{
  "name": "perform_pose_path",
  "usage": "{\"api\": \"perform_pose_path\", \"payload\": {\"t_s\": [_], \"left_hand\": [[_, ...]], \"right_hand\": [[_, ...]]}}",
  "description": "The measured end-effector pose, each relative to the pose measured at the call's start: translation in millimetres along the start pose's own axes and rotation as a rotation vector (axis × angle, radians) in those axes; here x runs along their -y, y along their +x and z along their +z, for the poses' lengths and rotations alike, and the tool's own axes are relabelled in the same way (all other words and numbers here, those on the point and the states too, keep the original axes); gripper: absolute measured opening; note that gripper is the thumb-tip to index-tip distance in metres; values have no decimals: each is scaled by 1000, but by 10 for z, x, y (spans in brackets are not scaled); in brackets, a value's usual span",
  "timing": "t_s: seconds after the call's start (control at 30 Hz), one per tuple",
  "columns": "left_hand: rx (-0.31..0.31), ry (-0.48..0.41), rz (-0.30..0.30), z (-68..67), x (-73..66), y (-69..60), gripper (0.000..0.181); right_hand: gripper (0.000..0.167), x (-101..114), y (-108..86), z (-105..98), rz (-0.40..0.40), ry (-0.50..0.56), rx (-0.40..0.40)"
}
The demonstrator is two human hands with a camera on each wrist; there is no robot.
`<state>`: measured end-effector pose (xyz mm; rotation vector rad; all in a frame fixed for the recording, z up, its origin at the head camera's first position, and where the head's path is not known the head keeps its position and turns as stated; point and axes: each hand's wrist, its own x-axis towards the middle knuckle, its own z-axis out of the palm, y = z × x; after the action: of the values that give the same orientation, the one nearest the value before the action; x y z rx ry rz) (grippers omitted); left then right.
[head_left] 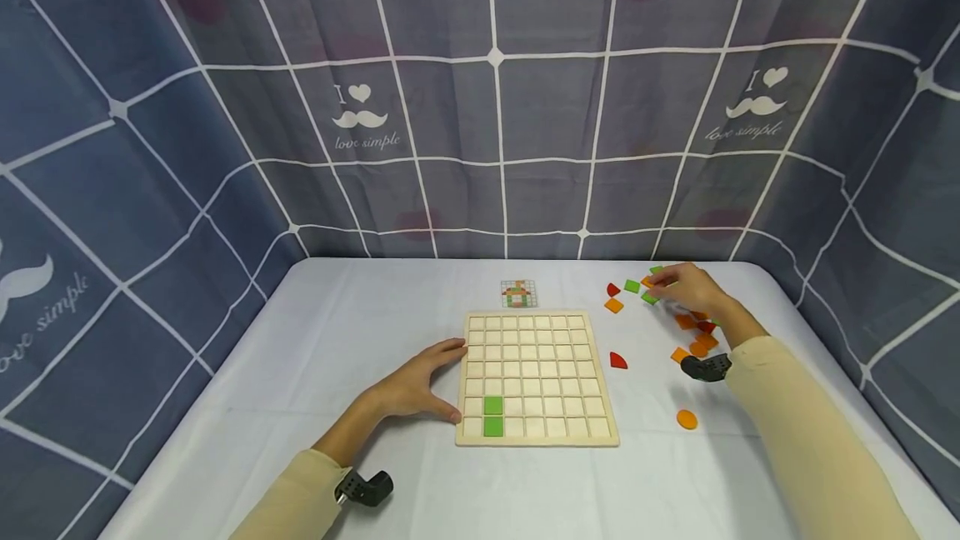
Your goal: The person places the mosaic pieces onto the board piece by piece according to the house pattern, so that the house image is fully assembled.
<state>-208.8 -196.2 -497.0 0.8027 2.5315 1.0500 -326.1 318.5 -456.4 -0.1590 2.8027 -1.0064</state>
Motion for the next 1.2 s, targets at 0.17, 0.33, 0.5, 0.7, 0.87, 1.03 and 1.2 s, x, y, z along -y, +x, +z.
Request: {"api": "perform_pose_path", "payload": {"t_s": [0.17, 0.33, 0.5, 0.7, 0.87, 1.03, 1.2], "left_hand": [[-1, -3, -2, -7, 9, -24, 111], [-7, 1, -4, -8, 6, -12, 110], [-4, 2, 3, -10, 1, 0, 110], [-2, -4, 8, -1, 1, 11, 110], [0, -11, 10, 3, 8, 11, 110], [-3, -9, 7, 4, 21, 6, 111], [-1, -10, 12, 3, 22, 7, 111]], "right_hand": [[39, -82, 25, 128, 16, -30, -42], [37, -94, 40, 172, 21, -26, -77], [39, -87, 53, 183, 28, -22, -70], [31, -121, 33, 180, 33, 10, -75], [30, -144, -2, 146, 33, 56, -57], [33, -109, -24, 92, 20, 100, 4], [36, -8, -61, 54, 5, 108, 57]]}}
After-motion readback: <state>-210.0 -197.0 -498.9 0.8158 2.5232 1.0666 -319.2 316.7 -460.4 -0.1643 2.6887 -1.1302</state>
